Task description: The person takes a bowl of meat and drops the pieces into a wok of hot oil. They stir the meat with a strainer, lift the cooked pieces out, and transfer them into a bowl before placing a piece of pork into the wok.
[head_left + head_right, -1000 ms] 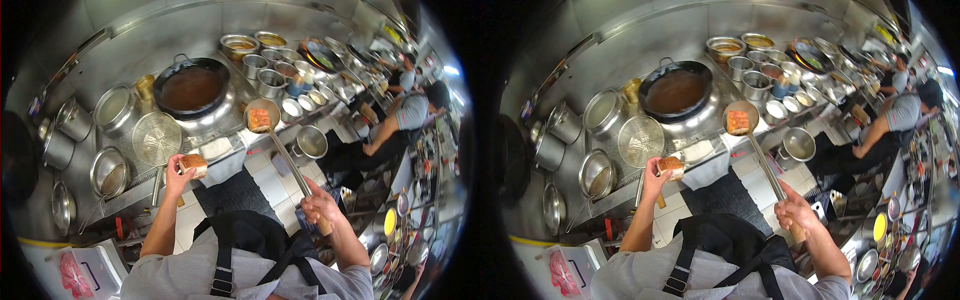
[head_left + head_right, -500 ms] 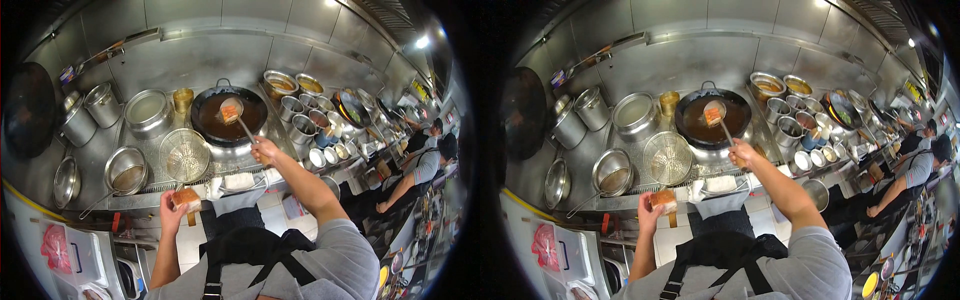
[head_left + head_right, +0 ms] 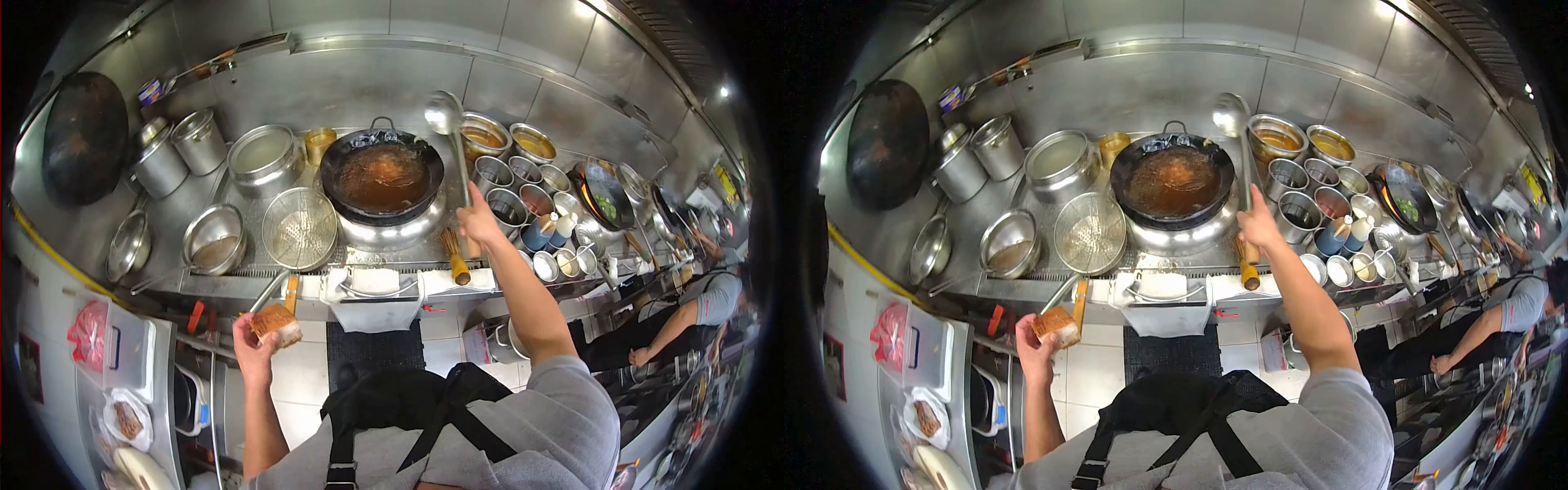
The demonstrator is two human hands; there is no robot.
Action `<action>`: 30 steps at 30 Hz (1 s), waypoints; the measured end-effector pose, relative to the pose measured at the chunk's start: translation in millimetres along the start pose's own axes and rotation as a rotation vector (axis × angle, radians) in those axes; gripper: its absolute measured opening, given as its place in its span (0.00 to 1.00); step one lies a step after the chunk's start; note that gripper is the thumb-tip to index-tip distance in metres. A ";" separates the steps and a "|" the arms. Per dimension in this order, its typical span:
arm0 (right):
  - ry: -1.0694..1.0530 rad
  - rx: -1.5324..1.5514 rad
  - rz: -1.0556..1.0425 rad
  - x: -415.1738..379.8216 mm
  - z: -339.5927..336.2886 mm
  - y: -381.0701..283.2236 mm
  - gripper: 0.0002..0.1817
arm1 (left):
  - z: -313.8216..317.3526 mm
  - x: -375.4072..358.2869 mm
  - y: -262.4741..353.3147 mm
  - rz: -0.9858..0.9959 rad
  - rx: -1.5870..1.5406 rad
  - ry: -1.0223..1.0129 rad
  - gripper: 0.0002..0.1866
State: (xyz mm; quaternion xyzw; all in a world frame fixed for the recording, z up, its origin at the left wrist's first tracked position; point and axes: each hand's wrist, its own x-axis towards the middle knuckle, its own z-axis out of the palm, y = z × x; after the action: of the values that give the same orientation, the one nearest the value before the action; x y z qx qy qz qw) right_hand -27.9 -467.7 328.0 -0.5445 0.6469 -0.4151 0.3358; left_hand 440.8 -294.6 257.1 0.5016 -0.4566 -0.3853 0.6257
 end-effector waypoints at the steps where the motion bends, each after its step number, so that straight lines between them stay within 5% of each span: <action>1: -0.054 0.271 0.096 -17.1 -10.5 1.6 0.42 | 0.2 -2.7 -2.0 -0.005 0.018 0.018 0.29; 5: -0.295 0.972 0.341 -26.9 -48.3 46.9 0.42 | 11.2 1.3 -6.9 -0.055 0.147 0.085 0.29; 15: -0.562 0.765 0.365 -117.2 -2.3 2.1 0.38 | 103.1 127.9 19.3 0.282 0.723 -0.127 0.29; 20: -0.753 0.865 0.470 -136.8 39.2 -41.9 0.37 | 137.8 226.2 30.9 0.426 0.646 -0.249 0.32; 23: -0.783 0.877 0.468 -132.0 72.0 -62.0 0.37 | 124.0 256.7 8.9 0.454 0.739 -0.200 0.43; 30: -0.669 1.030 0.598 -105.5 132.3 -68.5 0.35 | -18.6 210.2 -5.9 0.428 0.575 -0.062 0.39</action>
State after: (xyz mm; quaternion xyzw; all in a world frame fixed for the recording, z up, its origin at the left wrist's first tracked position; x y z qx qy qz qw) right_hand 137.7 -391.0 331.1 -0.2121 0.3507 -0.3687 0.8343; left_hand 518.6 -488.3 288.6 0.5380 -0.6599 -0.1165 0.5113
